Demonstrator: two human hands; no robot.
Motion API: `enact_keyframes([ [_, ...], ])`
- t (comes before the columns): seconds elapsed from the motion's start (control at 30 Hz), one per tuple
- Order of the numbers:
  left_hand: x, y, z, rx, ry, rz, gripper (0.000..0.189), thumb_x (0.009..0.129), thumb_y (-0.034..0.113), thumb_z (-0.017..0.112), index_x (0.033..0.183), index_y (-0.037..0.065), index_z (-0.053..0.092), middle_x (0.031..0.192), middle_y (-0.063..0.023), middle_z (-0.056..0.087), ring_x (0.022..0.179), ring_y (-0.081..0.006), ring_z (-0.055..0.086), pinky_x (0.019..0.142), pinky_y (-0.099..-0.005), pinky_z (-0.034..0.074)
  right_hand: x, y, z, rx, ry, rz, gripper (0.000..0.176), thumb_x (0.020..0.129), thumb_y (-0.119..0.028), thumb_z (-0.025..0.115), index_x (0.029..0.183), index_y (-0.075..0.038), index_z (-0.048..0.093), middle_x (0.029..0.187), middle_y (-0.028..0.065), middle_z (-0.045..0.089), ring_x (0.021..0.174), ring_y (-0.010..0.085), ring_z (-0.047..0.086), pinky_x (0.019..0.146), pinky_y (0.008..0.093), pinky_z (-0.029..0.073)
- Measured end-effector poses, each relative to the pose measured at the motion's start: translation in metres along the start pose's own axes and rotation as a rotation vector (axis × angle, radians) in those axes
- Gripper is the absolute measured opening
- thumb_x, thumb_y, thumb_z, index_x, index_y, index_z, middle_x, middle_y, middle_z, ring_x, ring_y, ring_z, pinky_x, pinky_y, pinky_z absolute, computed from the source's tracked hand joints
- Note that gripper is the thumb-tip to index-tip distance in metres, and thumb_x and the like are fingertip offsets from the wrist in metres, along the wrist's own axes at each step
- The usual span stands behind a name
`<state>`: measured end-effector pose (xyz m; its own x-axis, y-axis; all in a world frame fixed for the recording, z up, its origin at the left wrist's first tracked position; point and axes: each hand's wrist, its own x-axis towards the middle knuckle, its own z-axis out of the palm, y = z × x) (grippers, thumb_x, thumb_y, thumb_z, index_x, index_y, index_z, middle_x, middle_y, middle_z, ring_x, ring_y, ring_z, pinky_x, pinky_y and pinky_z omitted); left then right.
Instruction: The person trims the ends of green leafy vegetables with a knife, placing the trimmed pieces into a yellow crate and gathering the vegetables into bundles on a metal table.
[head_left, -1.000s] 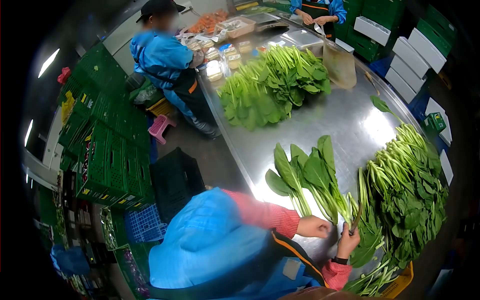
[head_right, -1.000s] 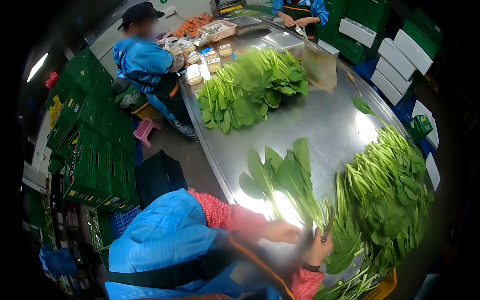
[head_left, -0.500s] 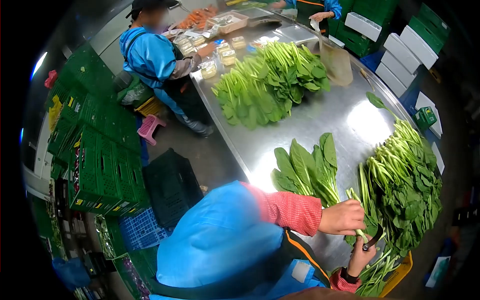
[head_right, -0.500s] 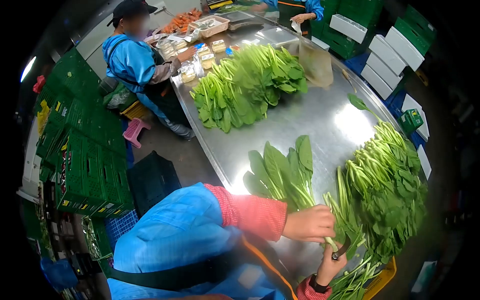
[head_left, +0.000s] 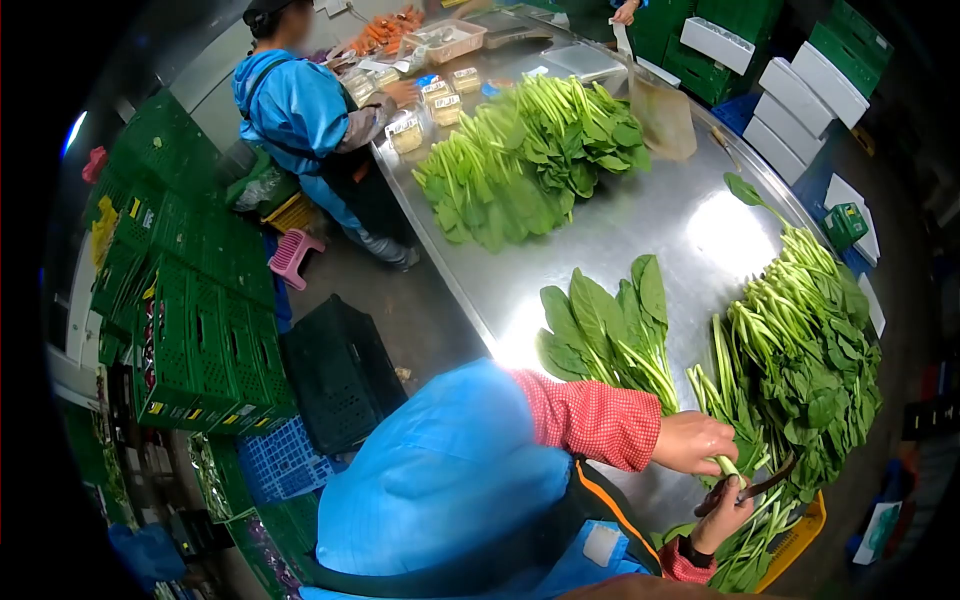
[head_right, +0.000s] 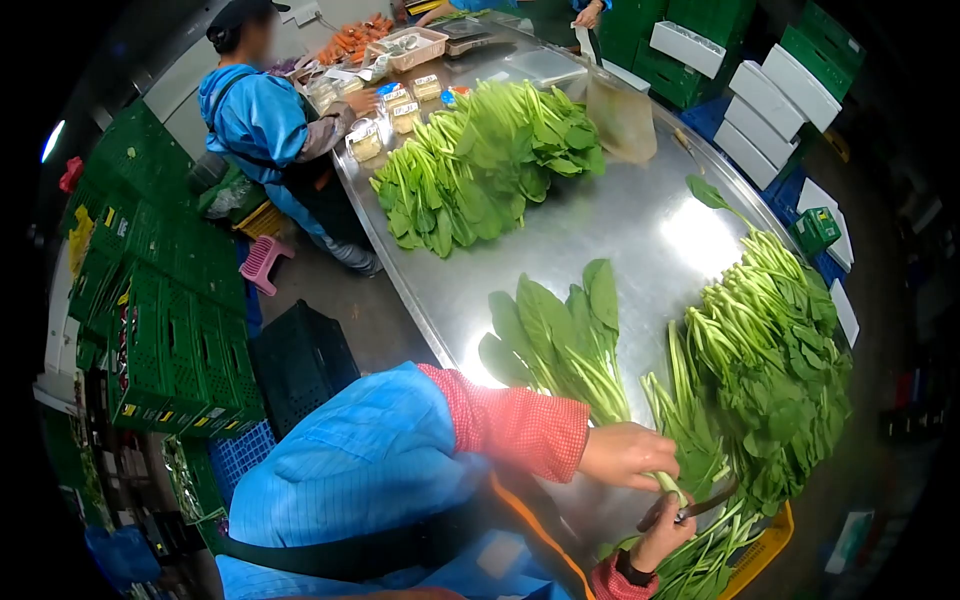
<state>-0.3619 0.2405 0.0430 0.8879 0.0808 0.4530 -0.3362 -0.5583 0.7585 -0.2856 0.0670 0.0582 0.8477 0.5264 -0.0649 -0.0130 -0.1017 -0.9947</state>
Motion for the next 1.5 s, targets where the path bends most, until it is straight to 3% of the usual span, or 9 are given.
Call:
enact_keyframes([
  [0.4, 0.077, 0.021, 0.031, -0.057, 0.066, -0.121, 0.028, 0.081, 0.024, 0.067, 0.099, 0.002, 0.065, 0.086, -0.0168, 0.064, 0.076, -0.0354, 0.063, 0.067, -0.0397, 0.051, 0.030, 0.028, -0.068, -0.052, 0.105, -0.112, 0.025, 0.098, -0.022, 0.052, 0.092, 0.001, 0.058, 0.067, -0.0023, 0.049, 0.054, 0.0044, 0.040, 0.047, 0.0209, 0.031],
  [0.57, 0.096, -0.015, 0.059, -0.325, -0.097, -0.536, 0.037, 0.085, 0.030, 0.066, 0.106, -0.001, 0.065, 0.084, -0.0103, 0.069, 0.073, -0.0159, 0.065, 0.066, -0.0310, 0.053, 0.051, 0.057, -0.102, -0.219, 0.132, -0.127, 0.029, 0.097, -0.021, 0.053, 0.104, 0.005, 0.062, 0.088, 0.0070, 0.063, 0.080, 0.0135, 0.054, 0.072, 0.0278, 0.046],
  [0.67, 0.097, -0.008, 0.062, -0.572, -0.153, -0.848, 0.041, 0.087, 0.033, 0.066, 0.115, 0.002, 0.062, 0.088, -0.0072, 0.068, 0.070, -0.0130, 0.064, 0.061, -0.0280, 0.053, 0.054, 0.051, -0.119, -0.494, 0.183, -0.099, 0.022, 0.093, -0.019, 0.057, 0.102, 0.000, 0.065, 0.083, 0.0133, 0.067, 0.070, 0.0209, 0.062, 0.065, 0.0316, 0.048],
  [0.9, 0.103, -0.011, 0.099, -0.800, -0.185, -0.875, 0.029, 0.091, 0.024, 0.064, 0.109, 0.001, 0.063, 0.087, -0.0027, 0.066, 0.072, -0.0081, 0.060, 0.065, -0.0236, 0.050, 0.054, 0.039, -0.139, -0.755, 0.248, -0.524, 0.010, 0.082, -0.005, 0.064, 0.092, -0.004, 0.065, 0.083, 0.0105, 0.066, 0.073, 0.0291, 0.064, 0.063, 0.0334, 0.050],
  [1.1, 0.111, 0.008, 0.114, -0.829, -0.202, -0.852, 0.031, 0.089, 0.024, 0.068, 0.108, 0.000, 0.063, 0.086, -0.0030, 0.066, 0.072, -0.0084, 0.060, 0.065, -0.0227, 0.048, 0.072, 0.103, -0.180, -0.895, 0.299, -0.387, 0.010, 0.085, -0.017, 0.063, 0.088, -0.008, 0.066, 0.084, 0.0101, 0.067, 0.068, 0.0301, 0.064, 0.059, 0.0383, 0.051],
  [1.2, 0.114, 0.004, 0.119, -0.742, -0.151, -0.812, 0.033, 0.088, 0.025, 0.069, 0.108, 0.000, 0.060, 0.087, -0.0043, 0.065, 0.075, -0.0108, 0.061, 0.068, -0.0245, 0.049, 0.065, 0.124, -0.208, -0.570, 0.255, 0.102, 0.021, 0.090, -0.020, 0.061, 0.102, -0.003, 0.066, 0.086, 0.0125, 0.069, 0.064, 0.0245, 0.064, 0.060, 0.0352, 0.050],
  [1.33, 0.112, -0.014, 0.140, -0.787, -0.267, -0.870, 0.015, 0.091, 0.016, 0.064, 0.101, 0.007, 0.055, 0.094, -0.0027, 0.067, 0.086, -0.0080, 0.063, 0.070, -0.0223, 0.051, 0.051, 0.065, -0.175, 0.072, -0.032, -0.009, 0.034, 0.086, -0.016, 0.068, 0.115, -0.001, 0.060, 0.082, -0.0010, 0.060, 0.074, 0.0085, 0.057, 0.063, 0.0260, 0.047],
  [1.43, 0.115, -0.010, 0.147, -0.760, -0.166, -0.838, 0.031, 0.089, 0.026, 0.067, 0.106, 0.004, 0.053, 0.089, -0.0042, 0.066, 0.077, -0.0105, 0.062, 0.066, -0.0222, 0.048, 0.053, 0.042, -0.168, 0.111, -0.038, 0.069, 0.025, 0.085, -0.017, 0.069, 0.102, 0.000, 0.061, 0.076, -0.0025, 0.057, 0.066, 0.0056, 0.053, 0.058, 0.0199, 0.043],
  [1.5, 0.110, -0.022, 0.144, -0.368, -0.118, -0.688, 0.056, 0.083, 0.031, 0.073, 0.123, 0.001, 0.047, 0.114, -0.0170, 0.060, 0.103, -0.0258, 0.059, 0.085, -0.0347, 0.047, 0.053, 0.040, -0.189, 0.213, 0.053, 0.194, 0.020, 0.085, -0.017, 0.069, 0.093, -0.001, 0.061, 0.071, -0.0025, 0.058, 0.056, 0.0046, 0.049, 0.050, 0.0197, 0.039],
])
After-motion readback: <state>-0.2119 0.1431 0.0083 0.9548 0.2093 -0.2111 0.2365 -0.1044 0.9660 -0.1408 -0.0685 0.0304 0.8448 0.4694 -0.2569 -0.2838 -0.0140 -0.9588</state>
